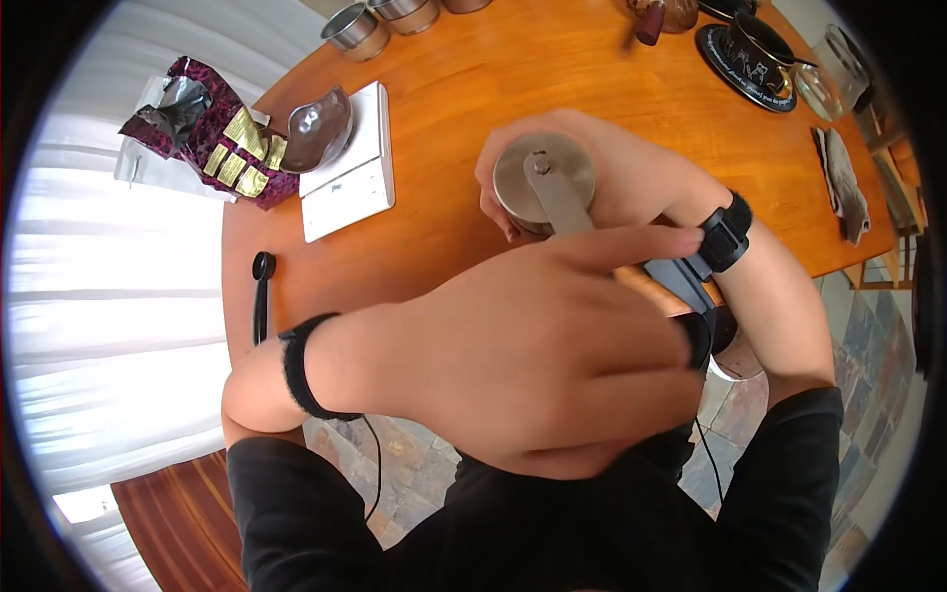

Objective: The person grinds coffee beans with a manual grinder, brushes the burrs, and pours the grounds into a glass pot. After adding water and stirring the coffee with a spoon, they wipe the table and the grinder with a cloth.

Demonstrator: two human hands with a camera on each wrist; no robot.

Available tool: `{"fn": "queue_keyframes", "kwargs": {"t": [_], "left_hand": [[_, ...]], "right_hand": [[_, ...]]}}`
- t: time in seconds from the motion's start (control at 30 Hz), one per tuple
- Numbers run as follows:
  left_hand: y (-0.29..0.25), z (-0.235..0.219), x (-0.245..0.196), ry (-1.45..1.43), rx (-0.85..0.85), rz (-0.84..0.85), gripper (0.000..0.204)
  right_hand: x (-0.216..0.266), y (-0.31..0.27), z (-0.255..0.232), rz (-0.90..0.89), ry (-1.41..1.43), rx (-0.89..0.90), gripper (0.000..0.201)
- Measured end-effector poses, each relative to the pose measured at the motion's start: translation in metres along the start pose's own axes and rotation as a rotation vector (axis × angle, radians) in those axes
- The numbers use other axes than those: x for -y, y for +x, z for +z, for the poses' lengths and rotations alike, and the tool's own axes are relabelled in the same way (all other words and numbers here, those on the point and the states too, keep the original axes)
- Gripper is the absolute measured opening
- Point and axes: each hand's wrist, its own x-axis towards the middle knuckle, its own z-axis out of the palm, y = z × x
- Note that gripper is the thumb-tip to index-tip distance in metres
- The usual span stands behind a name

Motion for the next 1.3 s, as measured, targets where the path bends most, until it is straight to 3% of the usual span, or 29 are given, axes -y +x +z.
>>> {"fn": "queue_keyframes", "kwargs": {"t": [0.1,0.27,0.33,0.43,0.5,0.6,0.7,0.87,0.93,1.0,1.03,1.1,1.13,1.2,1.23,1.3], "left_hand": [[-0.022,-0.015,-0.007,-0.011,0.111,0.007,0.018],[-0.058,-0.040,-0.002,0.217,-0.006,-0.008,0.039],[-0.064,-0.041,0.001,0.309,-0.191,-0.024,0.032],[-0.078,-0.056,0.020,0.344,-0.432,-0.170,0.021],[-0.079,-0.060,0.034,0.330,-0.518,-0.230,0.020],[-0.076,-0.062,0.054,0.037,-0.739,-0.399,0.018],[-0.047,-0.061,0.074,0.010,-0.803,-0.457,0.017],[-0.011,-0.056,0.078,-0.041,-0.907,-0.763,0.026],[0.004,-0.056,0.088,-0.064,-0.844,-0.671,0.016],[0.029,-0.054,0.077,-0.309,-0.727,-0.887,0.015],[0.032,-0.052,0.076,-0.309,-0.727,-0.884,0.015],[0.036,-0.049,0.078,0.115,-0.070,-0.552,0.020],[0.037,-0.049,0.082,0.114,-0.070,-0.552,0.020],[0.043,-0.051,0.084,0.129,0.150,-0.168,0.023],[0.041,-0.045,0.075,-0.016,0.104,-0.343,0.023],[0.051,-0.044,0.066,0.002,0.147,-0.308,0.020]], "right_hand": [[-0.001,-0.001,0.002,0.116,0.046,-0.035,0.040],[0.001,0.003,-0.003,0.018,-0.112,-0.039,0.040],[0.004,0.003,0.000,0.005,-0.141,-0.067,0.046],[0.007,0.001,0.000,0.104,0.052,-0.079,0.045],[0.007,0.002,0.001,0.047,-0.159,-0.097,0.035],[0.002,0.004,0.001,-0.017,-0.200,-0.082,0.033],[0.001,0.004,0.001,0.002,-0.192,-0.099,0.033],[0.001,-0.001,0.000,0.066,-0.083,-0.023,0.037],[-0.001,-0.002,-0.001,0.061,-0.054,-0.017,0.039],[-0.001,-0.005,0.000,0.025,-0.121,-0.036,0.044],[-0.001,-0.005,0.001,0.025,-0.124,-0.036,0.044],[0.002,-0.007,0.003,-0.017,-0.159,-0.120,0.038],[0.000,-0.008,0.003,-0.017,-0.159,-0.120,0.038],[-0.003,-0.012,0.005,0.010,-0.298,-0.118,0.044],[-0.003,-0.012,0.005,0.010,-0.301,-0.118,0.044],[-0.002,-0.011,0.004,0.028,-0.252,-0.114,0.041]]}}
